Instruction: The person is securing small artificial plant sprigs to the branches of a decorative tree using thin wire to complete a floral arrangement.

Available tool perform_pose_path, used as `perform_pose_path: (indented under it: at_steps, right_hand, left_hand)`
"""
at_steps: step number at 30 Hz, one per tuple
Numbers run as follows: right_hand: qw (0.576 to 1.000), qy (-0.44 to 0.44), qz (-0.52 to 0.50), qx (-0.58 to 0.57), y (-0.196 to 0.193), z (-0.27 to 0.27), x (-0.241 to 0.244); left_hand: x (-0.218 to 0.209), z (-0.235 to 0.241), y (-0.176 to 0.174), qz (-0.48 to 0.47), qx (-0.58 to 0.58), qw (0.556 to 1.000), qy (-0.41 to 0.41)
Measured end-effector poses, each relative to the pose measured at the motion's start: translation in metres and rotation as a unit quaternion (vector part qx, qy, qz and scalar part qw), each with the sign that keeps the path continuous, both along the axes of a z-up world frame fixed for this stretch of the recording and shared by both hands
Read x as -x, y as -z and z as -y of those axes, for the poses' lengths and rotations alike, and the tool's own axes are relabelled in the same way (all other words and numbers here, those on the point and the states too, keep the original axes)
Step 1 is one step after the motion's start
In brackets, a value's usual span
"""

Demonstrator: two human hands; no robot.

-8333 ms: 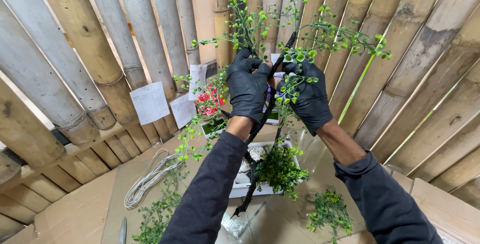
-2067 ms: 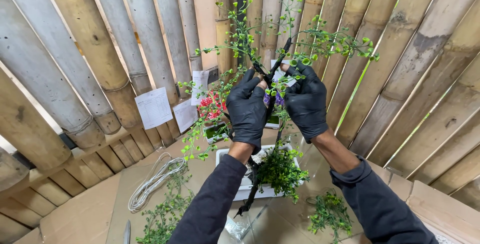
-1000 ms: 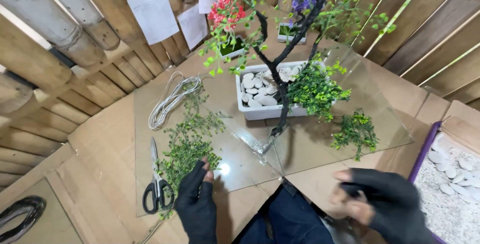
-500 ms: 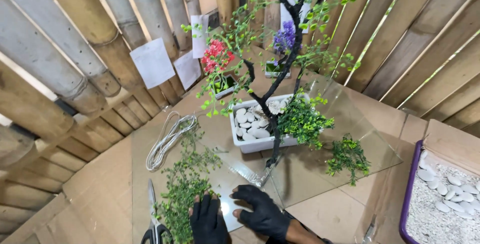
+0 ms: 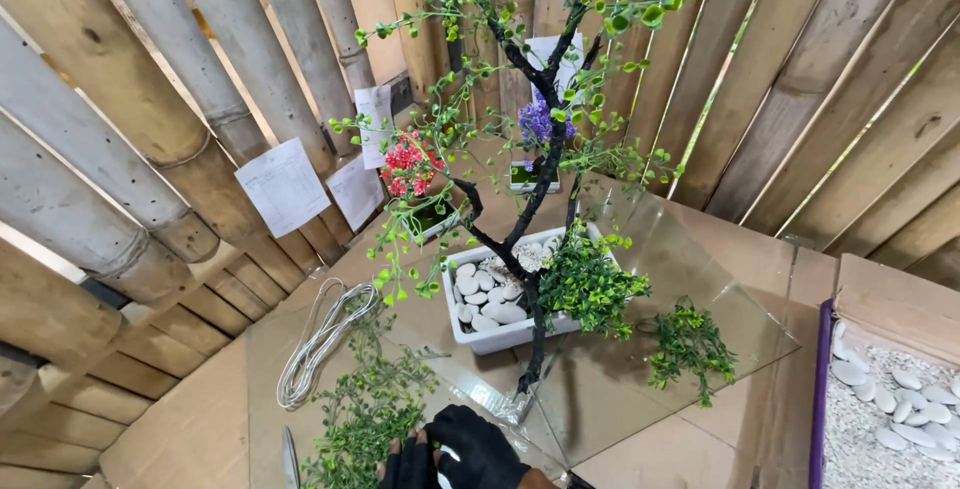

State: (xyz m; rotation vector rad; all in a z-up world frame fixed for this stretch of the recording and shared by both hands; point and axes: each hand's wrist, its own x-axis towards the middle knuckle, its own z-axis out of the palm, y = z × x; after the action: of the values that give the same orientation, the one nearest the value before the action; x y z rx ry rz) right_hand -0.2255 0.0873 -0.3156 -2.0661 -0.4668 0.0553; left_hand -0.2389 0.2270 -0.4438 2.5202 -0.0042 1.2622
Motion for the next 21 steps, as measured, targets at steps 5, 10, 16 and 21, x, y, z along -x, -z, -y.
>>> perform_pose_path:
  at_steps: [5, 10, 16, 21]
  right_hand:
    - [0.998, 0.01, 0.054, -0.004, 0.014, 0.001, 0.003]
    - [0.994, 0.038, 0.099, -0.035, 0.001, 0.004, 0.009]
    - [0.987, 0.053, 0.082, -0.125, -0.019, 0.003, 0.016]
    - [0.983, 0.118, 0.041, -0.133, -0.016, -0.002, 0.018]
  left_hand:
    - [-0.002, -0.015, 0.027, -0.072, -0.051, 0.996, 0.004]
    - [-0.008, 0.009, 0.004, 0.05, 0.001, 0.998, -0.034]
    - [-0.014, -0.006, 0.046, -0.064, -0.008, 0.997, -0.052]
    - [-0.012, -0.035, 0.068, -0.156, -0.117, 0.979, -0.065]
